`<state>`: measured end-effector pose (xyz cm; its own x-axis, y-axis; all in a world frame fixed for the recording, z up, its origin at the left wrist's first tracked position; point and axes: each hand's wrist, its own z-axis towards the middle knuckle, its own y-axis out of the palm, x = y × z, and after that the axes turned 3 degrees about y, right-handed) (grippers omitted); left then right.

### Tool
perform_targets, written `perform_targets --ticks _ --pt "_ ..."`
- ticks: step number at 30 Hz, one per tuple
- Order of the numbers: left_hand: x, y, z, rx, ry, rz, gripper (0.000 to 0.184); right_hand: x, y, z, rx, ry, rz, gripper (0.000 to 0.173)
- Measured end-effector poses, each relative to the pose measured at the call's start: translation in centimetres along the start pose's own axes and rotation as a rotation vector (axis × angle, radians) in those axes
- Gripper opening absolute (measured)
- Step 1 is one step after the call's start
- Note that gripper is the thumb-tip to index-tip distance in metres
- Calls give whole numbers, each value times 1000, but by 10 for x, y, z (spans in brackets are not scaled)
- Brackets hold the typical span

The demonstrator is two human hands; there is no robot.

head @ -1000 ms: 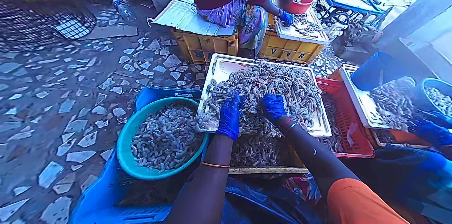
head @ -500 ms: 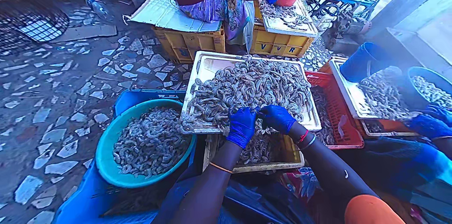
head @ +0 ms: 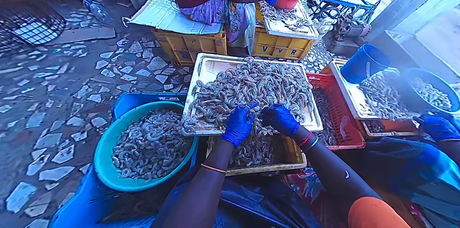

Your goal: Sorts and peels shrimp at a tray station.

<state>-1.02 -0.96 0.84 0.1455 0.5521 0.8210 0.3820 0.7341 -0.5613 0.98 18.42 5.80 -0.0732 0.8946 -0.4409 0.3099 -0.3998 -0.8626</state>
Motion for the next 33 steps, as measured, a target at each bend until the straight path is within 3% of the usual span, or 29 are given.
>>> perform_targets --ticks 4,8,9,13,15,18,20,22,24,25,27,30,33 --pt "14 -3 -7 -95 -63 156 35 -10 9 3 43 27 132 39" --pt "3 -11 -3 -11 -133 116 37 -20 8 -2 124 23 715 28" --pt "-4 -13 -3 9 -133 37 38 -20 3 -3 107 5 713 29" --pt "2 -17 -14 49 -79 -469 39 -9 8 9 -89 -14 30 48" --pt "14 -13 -18 64 -143 -653 40 -15 28 15 -1 -63 15 47" --pt "8 -1 -14 118 -148 -785 38 -26 58 16 283 -135 -1 37" --pt "2 -5 -12 138 -173 -838 39 -26 71 17 398 -295 -50 29" --pt "-3 -16 -13 267 -247 -935 42 -31 68 13 223 -393 -161 31" --pt "-12 -37 -10 577 -326 -1120 47 -41 52 15 -150 -255 -266 50" --pt "-18 -49 -10 759 -338 -1210 48 -44 46 21 -237 -162 -273 57" --pt "-29 -68 -13 1005 -360 -1406 55 -38 36 44 -123 -24 -222 45" --pt "-30 -71 -12 1102 -450 -1540 63 -36 34 91 43 170 -236 29" --pt "-22 -68 -4 1048 -441 -1476 60 -44 43 124 -27 300 -316 37"
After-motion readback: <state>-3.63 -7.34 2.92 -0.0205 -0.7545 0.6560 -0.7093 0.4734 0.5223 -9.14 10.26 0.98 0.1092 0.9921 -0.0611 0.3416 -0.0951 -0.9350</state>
